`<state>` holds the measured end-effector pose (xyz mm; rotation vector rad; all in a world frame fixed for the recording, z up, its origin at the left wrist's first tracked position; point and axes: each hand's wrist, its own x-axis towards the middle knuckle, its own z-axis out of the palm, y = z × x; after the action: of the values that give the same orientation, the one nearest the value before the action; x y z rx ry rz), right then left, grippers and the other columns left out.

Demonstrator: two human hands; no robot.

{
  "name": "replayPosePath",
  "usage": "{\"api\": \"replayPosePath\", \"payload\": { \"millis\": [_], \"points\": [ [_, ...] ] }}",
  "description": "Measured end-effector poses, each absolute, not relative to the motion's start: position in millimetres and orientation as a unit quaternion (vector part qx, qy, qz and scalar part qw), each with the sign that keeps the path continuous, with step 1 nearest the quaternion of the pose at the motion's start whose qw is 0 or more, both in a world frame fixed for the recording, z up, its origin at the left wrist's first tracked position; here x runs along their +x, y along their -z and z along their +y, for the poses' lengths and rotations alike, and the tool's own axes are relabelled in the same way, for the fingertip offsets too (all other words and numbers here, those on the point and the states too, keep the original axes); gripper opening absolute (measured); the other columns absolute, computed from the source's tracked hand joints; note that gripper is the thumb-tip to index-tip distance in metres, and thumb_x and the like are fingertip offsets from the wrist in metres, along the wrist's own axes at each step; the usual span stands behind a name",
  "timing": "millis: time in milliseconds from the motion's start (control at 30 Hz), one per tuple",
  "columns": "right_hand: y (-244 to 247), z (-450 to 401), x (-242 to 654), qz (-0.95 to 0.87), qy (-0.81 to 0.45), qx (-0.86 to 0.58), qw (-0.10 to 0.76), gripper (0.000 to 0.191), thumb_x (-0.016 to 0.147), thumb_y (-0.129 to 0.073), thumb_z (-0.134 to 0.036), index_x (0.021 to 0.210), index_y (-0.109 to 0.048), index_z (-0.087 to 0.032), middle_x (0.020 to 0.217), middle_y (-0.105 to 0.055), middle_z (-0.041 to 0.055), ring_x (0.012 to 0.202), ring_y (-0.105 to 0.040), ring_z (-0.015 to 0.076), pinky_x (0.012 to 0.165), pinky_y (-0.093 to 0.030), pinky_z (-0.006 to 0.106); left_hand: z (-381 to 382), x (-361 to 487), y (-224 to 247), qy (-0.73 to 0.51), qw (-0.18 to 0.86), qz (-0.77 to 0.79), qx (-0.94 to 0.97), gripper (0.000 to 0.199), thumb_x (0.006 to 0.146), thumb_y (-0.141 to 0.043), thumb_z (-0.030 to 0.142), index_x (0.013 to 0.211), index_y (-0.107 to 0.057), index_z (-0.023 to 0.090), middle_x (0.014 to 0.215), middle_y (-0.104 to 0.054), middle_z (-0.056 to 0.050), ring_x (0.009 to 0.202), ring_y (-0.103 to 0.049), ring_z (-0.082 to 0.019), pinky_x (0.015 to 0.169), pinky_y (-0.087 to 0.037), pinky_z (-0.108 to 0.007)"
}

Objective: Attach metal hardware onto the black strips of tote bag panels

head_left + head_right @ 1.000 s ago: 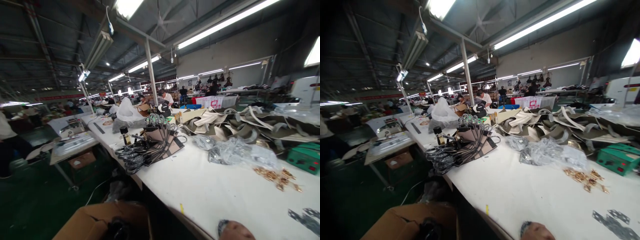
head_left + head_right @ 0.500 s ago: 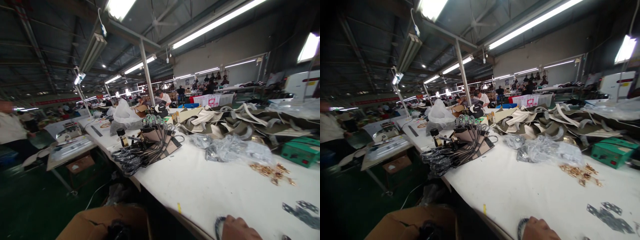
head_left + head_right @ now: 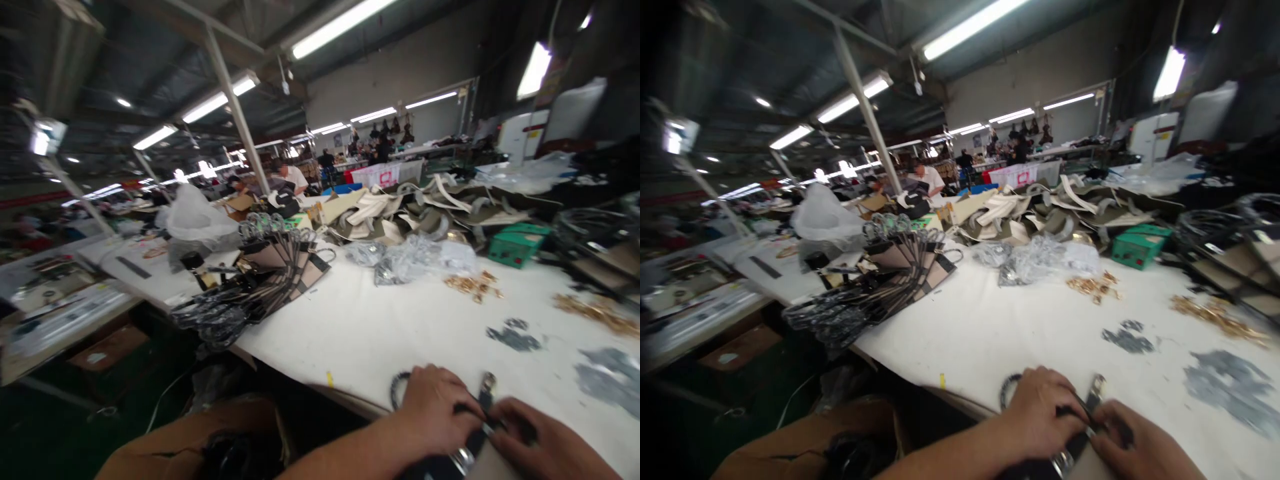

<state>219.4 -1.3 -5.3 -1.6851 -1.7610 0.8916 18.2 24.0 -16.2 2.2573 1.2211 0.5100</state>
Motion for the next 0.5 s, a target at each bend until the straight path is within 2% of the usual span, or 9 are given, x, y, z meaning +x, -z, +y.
{"api": "replayPosePath", "payload": {
  "millis": [67,133,233,300,367,500],
  "points": [
    [-21.5,-4.8,224.2,-0.633,-0.357,-0.636,0.259,0.030,0.071,-0.070,-0.056,0.076,-0.073,-0.026,0.059,-0.065,0.0008,0.057,-0.063,0.0240,0.055,-0.047,0.033,26.3,18.9,-0.6,-0.172,0.267,0.459,0.830,0.014,0.090,-0.069,0.037,0.098,-0.080,0.034,0.108,-0.076,0.002,0.106,-0.065,-0.021,0.097,-0.045,-0.037],
    [-46.8,-9.0,225.2,-0.581,-0.344,-0.655,0.340,0.039,0.077,-0.071,-0.062,0.077,-0.072,-0.023,0.060,-0.065,0.0007,0.057,-0.063,0.0214,0.053,-0.046,0.029,32.8,19.2,-10.2,-0.166,0.266,0.472,0.824,0.013,0.088,-0.070,0.036,0.096,-0.080,0.032,0.104,-0.075,-0.001,0.107,-0.062,-0.024,0.095,-0.043,-0.039],
    [-66.1,-16.4,218.9,-0.484,-0.336,-0.642,0.490,0.039,0.084,-0.072,-0.060,0.078,-0.068,-0.021,0.053,-0.058,-0.0020,0.044,-0.057,0.0168,0.044,-0.043,0.026,39.1,19.4,-13.5,-0.154,0.278,0.470,0.824,0.012,0.089,-0.070,0.036,0.095,-0.080,0.034,0.096,-0.074,0.000,0.104,-0.061,-0.024,0.095,-0.041,-0.040],
    [-62.5,-22.3,213.3,-0.475,-0.312,-0.600,0.563,0.035,0.088,-0.073,-0.054,0.079,-0.067,-0.020,0.055,-0.059,-0.0015,0.045,-0.057,0.0160,0.045,-0.045,0.026,38.7,19.6,-13.8,-0.146,0.285,0.466,0.825,0.012,0.089,-0.070,0.037,0.096,-0.080,0.035,0.093,-0.074,0.001,0.102,-0.061,-0.023,0.095,-0.041,-0.039],
    [-49.6,-27.2,208.6,-0.494,-0.296,-0.565,0.590,0.031,0.089,-0.074,-0.047,0.077,-0.068,-0.019,0.061,-0.062,0.0007,0.052,-0.058,0.0159,0.050,-0.047,0.027,37.6,20.1,-14.1,-0.139,0.285,0.465,0.827,0.013,0.090,-0.069,0.037,0.097,-0.080,0.036,0.092,-0.075,0.002,0.103,-0.060,-0.023,0.095,-0.040,-0.039],
    [-27.5,-31.4,203.7,-0.440,-0.376,-0.493,0.649,0.030,0.092,-0.073,-0.037,0.070,-0.062,-0.019,0.061,-0.057,-0.0007,0.056,-0.055,0.0152,0.053,-0.046,0.028,39.7,22.1,-15.0,-0.122,0.283,0.462,0.831,0.014,0.091,-0.067,0.036,0.097,-0.079,0.035,0.092,-0.076,0.002,0.103,-0.061,-0.024,0.094,-0.041,-0.040]
  ]
}}
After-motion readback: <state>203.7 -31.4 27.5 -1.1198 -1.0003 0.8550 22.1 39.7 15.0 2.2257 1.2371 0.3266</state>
